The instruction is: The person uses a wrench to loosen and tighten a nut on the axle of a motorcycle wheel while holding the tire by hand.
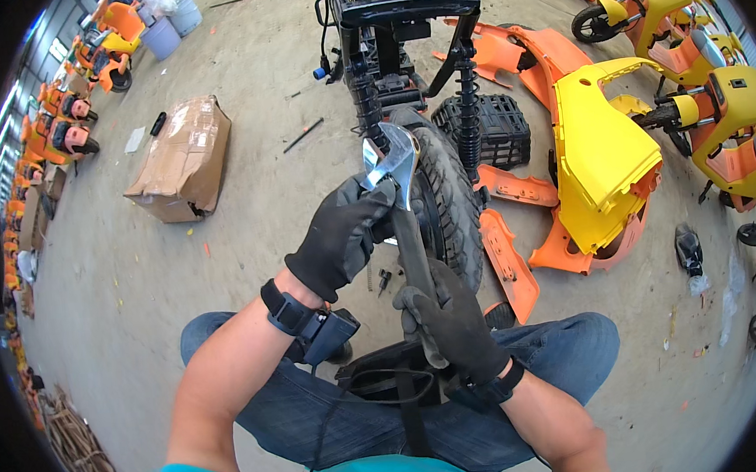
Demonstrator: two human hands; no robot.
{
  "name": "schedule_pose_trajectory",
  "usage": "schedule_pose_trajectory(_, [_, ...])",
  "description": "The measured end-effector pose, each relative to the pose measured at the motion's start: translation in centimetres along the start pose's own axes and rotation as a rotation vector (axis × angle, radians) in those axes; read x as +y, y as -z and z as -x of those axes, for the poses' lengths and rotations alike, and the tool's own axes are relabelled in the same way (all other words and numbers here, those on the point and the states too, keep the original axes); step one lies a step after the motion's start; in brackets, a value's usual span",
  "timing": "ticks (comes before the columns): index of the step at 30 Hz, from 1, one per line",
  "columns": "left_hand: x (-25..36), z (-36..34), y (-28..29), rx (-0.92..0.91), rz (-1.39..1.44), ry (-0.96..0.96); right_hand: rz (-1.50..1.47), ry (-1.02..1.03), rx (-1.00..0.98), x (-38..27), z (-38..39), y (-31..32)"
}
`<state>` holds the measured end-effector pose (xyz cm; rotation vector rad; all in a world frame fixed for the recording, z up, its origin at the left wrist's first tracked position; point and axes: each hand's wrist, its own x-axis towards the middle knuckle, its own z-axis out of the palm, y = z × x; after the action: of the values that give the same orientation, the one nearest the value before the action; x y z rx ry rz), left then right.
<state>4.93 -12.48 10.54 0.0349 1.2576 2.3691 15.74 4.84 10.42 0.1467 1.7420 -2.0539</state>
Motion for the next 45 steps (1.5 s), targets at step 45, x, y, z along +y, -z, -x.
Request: schedule_pose_trajectory(45, [-2.3,-1.5,0.7,0.053,-0.188,-0.027,0.004,-0.061,0.093,2.3,0.2,0.2])
